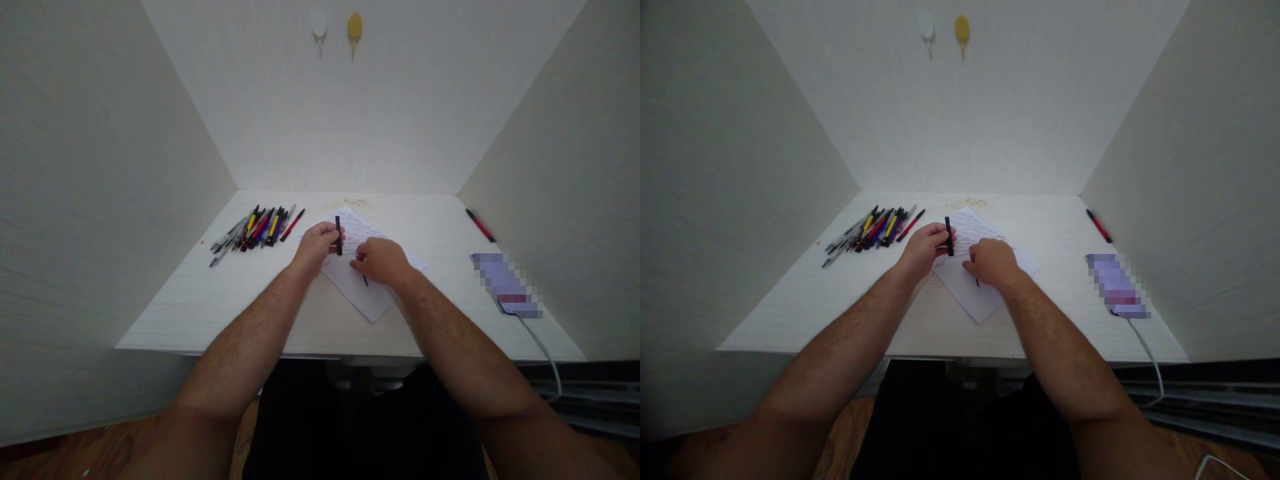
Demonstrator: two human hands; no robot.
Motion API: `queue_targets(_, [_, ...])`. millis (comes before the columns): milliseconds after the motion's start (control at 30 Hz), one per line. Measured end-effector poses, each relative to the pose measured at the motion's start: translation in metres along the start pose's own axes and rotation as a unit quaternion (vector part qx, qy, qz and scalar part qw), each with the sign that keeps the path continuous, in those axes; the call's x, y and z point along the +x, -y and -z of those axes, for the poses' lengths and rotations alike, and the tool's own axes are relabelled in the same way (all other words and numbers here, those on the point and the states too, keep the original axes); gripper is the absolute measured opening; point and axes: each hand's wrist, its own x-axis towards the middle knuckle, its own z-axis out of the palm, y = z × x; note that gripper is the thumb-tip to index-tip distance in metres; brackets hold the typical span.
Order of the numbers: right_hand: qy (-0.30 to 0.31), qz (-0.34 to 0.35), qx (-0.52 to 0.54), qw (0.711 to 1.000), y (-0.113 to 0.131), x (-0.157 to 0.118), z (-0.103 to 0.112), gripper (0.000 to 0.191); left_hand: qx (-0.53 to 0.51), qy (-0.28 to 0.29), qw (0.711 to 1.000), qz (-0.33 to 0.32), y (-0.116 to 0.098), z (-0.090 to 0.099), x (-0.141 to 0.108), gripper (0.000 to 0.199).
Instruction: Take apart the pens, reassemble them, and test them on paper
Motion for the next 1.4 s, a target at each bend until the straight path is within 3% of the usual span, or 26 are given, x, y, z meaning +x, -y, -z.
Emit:
queue_targets(167, [0.051,-0.014,-0.015,0.998,0.011,-0.004,0.003,0.027,-0.007,-0.005,1.000,0.021,-0.002,0.000,-0.001,0.008])
queue_targets(367, [0.059,-0.019,0.002,0.998,0.014,-0.005,0.001,0.026,-0.015,-0.002,0.999,0.034,-0.002,0.000,-0.002,0.006])
queue_targets(500, [0.032,-0.023,0.041,0.998,0.011,-0.004,-0.003,0.021,-0.019,0.001,0.999,0.035,-0.001,0.001,-0.001,0.007])
queue_targets(600, [-0.046,-0.062,0.136,0.988,0.003,0.001,-0.003,0.016,-0.018,0.015,0.999,0.035,-0.001,0.002,-0.002,0.007])
queue_targets(667, [-0.118,-0.096,0.253,0.955,-0.005,0.006,-0.001,0.011,-0.007,0.042,0.998,0.043,-0.002,0.001,-0.004,0.008])
queue_targets(700, [-0.150,-0.112,0.329,0.925,-0.009,0.008,0.000,0.008,0.002,0.061,0.997,0.049,-0.002,0.001,-0.005,0.009])
queue_targets(800, [-0.217,-0.140,0.551,0.793,-0.019,0.014,0.005,0.021,0.041,0.118,0.990,0.064,-0.002,0.000,-0.009,0.012])
queue_targets(867, [-0.248,-0.136,0.638,0.716,-0.024,0.016,0.008,0.028,0.067,0.145,0.985,0.069,-0.001,0.000,-0.010,0.013])
queue_targets(967, [-0.274,-0.124,0.697,0.651,-0.028,0.016,0.011,0.023,0.090,0.162,0.980,0.066,0.001,0.000,-0.010,0.012])
queue_targets(1067, [-0.275,-0.113,0.714,0.634,-0.028,0.016,0.012,0.021,0.103,0.176,0.977,0.067,0.002,0.000,-0.010,0.009])
queue_targets(1400, [-0.276,-0.099,0.691,0.661,-0.023,0.015,0.010,0.025,0.145,0.187,0.969,0.068,-0.001,-0.004,-0.015,0.010])
